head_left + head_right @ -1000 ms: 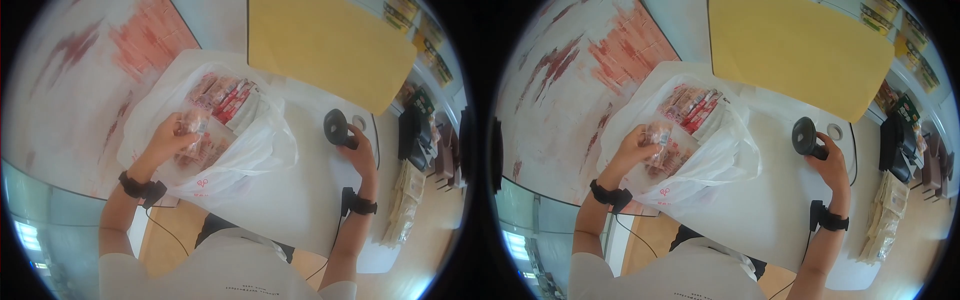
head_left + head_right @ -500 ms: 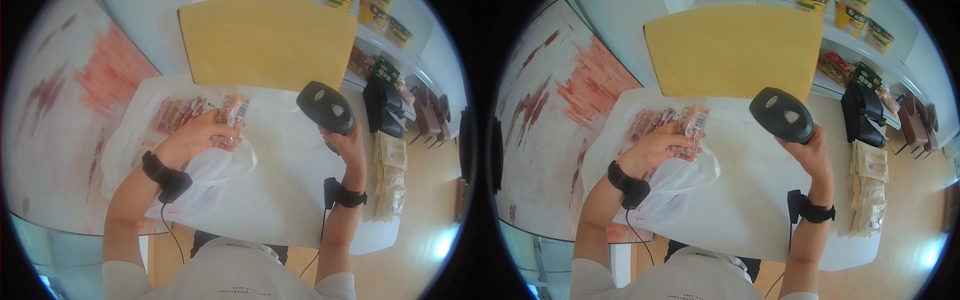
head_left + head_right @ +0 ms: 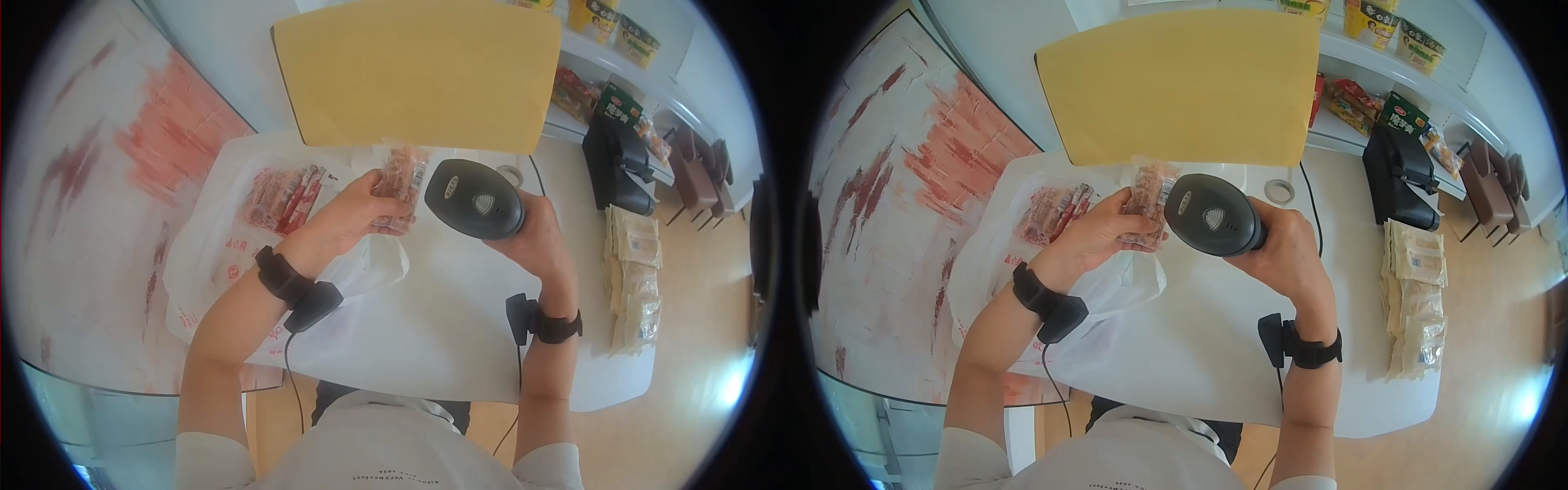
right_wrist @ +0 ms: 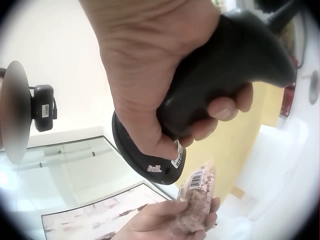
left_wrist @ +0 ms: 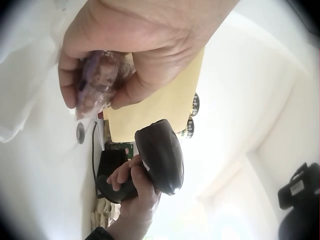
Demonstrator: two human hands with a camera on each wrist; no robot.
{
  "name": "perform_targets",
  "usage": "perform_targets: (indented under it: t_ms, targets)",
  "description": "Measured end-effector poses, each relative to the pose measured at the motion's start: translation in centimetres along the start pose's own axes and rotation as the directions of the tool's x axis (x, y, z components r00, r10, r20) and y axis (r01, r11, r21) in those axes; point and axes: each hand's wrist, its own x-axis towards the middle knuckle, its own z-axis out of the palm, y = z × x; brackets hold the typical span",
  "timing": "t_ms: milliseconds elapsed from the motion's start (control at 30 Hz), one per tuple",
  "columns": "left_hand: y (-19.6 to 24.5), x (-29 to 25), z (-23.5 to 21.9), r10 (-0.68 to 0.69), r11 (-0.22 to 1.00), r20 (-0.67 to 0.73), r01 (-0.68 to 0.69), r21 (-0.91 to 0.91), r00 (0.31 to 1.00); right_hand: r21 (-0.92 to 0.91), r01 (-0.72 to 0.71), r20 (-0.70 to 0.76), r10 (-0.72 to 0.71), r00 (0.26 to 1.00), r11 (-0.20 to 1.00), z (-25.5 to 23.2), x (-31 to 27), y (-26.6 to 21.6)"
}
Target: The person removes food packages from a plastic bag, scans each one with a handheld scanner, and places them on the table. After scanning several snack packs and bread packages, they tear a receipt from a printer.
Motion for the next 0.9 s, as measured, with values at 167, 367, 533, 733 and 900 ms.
perform_targets:
  t_ms: [167, 367, 533, 733, 900]
  targets:
    - [0.0, -0.2, 0.0, 0.005, 1.0, 0.0, -0.005, 0.004, 1.0, -0.021, -0.001, -0.002, 0.001, 1.0, 1.0, 0.0, -0.1, -0.3]
    - [-0.2, -1.2, -0.8, 0.014, 1.0, -0.016, -0.014, -0.004, 1.0, -0.017, -0.03, 0.014, 0.03, 0.999, 0.999, 0.2, 0.0, 0.2]
    - [-0.3, -6.0, -4.7, 0.094, 0.99, -0.123, -0.106, -0.098, 0.988, -0.06, -0.071, 0.222, 0.083, 0.972, 0.996, 0.6, 0.4, 1.9]
    - [-3.4, -13.1, -14.4, -0.05, 0.998, -0.34, 0.061, 0.019, 0.939, -0.172, -0.215, 0.234, 0.252, 0.939, 0.961, 2.6, 1.3, 5.4]
    - [-7.6, -17.6, -22.2, -0.045, 0.919, -0.566, 0.257, 0.301, 0.823, -0.177, -0.272, 0.212, 0.307, 0.928, 0.946, 3.0, 1.5, 6.4]
